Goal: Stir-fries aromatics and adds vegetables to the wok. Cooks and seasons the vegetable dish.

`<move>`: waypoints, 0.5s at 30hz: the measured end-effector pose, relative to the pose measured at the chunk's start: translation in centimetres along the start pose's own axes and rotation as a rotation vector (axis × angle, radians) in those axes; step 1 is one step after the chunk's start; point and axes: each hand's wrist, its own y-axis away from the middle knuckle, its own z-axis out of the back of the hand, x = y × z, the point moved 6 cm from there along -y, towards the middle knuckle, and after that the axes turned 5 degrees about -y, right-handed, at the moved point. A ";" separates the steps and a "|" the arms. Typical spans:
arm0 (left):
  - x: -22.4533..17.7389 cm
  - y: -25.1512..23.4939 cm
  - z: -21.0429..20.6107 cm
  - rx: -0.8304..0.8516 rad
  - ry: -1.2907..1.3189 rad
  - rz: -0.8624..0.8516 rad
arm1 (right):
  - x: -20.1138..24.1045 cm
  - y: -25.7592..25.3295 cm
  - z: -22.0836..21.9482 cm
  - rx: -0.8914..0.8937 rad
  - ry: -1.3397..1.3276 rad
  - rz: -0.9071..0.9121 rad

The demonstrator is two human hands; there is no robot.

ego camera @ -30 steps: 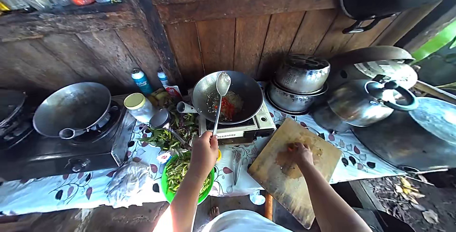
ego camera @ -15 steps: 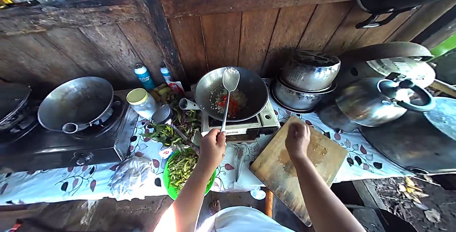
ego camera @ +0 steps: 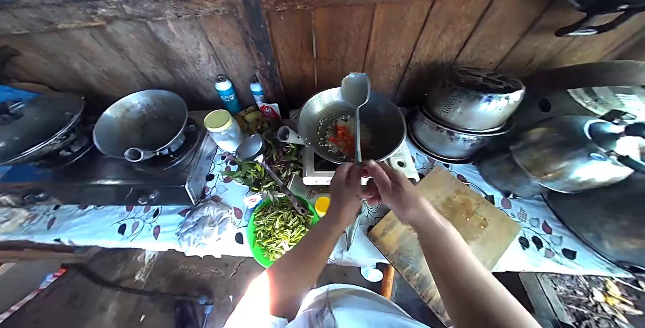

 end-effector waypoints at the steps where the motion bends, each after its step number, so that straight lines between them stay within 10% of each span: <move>1: 0.2 0.0 -0.6 0.005 0.094 0.013 | -0.5 1.2 -0.7 0.014 -0.103 -0.005; 5: -0.3 0.7 -3.9 0.057 0.375 0.077 | -1.2 2.2 0.2 -0.171 -0.166 0.198; 10: -2.2 1.3 -2.3 0.283 0.031 -0.009 | -0.3 2.9 5.5 -0.177 0.411 0.231; 15: -0.1 3.2 14.5 -0.415 -0.473 -0.423 | 3.3 6.2 7.7 -0.173 0.960 0.472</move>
